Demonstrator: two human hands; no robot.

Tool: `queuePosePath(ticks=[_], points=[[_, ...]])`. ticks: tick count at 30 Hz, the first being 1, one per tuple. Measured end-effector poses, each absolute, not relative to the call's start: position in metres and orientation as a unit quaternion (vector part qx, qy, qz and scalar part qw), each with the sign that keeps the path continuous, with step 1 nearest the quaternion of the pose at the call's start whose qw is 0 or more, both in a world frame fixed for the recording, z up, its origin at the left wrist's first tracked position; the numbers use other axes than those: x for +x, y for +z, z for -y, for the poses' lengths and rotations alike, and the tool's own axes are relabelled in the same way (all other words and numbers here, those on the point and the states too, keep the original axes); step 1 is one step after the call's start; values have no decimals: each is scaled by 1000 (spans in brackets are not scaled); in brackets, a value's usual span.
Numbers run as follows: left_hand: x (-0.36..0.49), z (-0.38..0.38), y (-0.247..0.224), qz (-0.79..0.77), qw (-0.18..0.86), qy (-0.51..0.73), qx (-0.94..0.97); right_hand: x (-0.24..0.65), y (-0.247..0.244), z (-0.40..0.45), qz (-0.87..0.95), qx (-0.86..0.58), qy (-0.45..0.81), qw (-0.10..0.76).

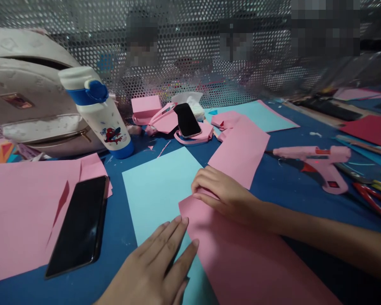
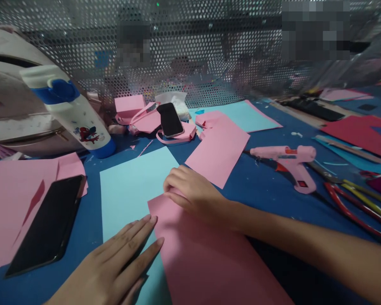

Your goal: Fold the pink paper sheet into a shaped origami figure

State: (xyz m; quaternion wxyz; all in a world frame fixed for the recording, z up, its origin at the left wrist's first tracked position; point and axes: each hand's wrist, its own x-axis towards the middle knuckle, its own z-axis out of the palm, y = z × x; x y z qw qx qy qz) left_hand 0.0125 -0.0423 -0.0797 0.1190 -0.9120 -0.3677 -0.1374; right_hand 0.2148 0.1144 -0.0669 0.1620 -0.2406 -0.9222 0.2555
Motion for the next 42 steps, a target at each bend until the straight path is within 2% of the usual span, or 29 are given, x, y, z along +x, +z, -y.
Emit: queuePosePath(ticks=[6,13,18,23,29,42], points=[[11,44,-81,370,110,-143,-911,205,-66,-110,919,-261,261,142],[12,45,-80,373,104,-151,-909,205,-72,-108,942,-190,216,174],[10,44,-78,398,105,-159,-897,207,-76,-108,949,-175,179,190],[7,44,-75,402,104,-116,-902,207,-75,-106,955,-175,160,180],[4,43,-77,402,62,-116,-906,207,-75,-105,956,-169,143,190],[12,48,-74,298,8,-128,-946,208,-77,-106,957,-170,149,183]])
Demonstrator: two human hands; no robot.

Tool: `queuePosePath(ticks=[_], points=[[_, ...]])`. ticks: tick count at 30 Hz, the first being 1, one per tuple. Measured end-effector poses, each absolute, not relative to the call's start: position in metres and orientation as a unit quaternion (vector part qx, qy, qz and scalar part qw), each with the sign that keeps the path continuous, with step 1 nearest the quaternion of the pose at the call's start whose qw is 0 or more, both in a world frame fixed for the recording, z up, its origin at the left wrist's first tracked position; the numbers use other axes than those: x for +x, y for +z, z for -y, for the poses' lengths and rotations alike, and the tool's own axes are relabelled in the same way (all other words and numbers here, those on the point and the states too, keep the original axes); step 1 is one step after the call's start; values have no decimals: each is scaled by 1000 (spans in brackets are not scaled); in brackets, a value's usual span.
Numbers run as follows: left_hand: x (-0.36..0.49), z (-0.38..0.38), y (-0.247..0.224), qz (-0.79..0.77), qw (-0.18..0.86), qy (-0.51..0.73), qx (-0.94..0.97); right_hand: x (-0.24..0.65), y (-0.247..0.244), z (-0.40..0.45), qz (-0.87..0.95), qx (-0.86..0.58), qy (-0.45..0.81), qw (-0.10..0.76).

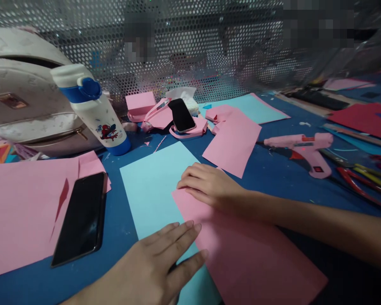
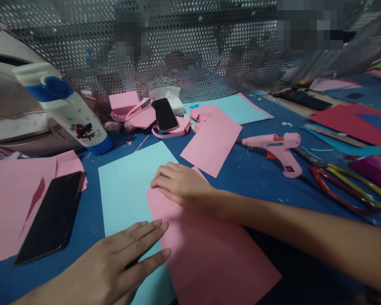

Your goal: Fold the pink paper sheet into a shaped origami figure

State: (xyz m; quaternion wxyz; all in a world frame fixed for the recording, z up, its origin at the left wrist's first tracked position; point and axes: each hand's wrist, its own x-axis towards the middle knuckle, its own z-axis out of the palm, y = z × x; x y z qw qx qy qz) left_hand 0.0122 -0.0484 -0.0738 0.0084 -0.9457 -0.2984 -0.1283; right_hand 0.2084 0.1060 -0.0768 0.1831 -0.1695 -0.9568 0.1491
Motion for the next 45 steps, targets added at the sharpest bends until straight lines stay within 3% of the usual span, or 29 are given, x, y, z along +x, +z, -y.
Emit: queuePosePath(ticks=[9,13,19,25,30,39,45], points=[[12,49,-72,282,15,-112,-953,210,-77,-108,963,-140,127,192],[9,46,-74,279,8,-101,-955,214,-72,-97,971,-105,62,205],[3,41,-72,287,15,-89,-954,219,-58,-79,990,-81,19,110],[1,40,-68,284,20,-84,-955,215,-78,-86,987,-89,-12,131],[4,39,-51,287,-2,-64,-956,218,-91,-80,980,-123,-14,153],[8,41,-42,282,-16,-10,-959,258,-77,-66,971,-220,-27,93],[9,42,-37,275,-20,15,-961,292,-72,-71,963,-250,-33,97]])
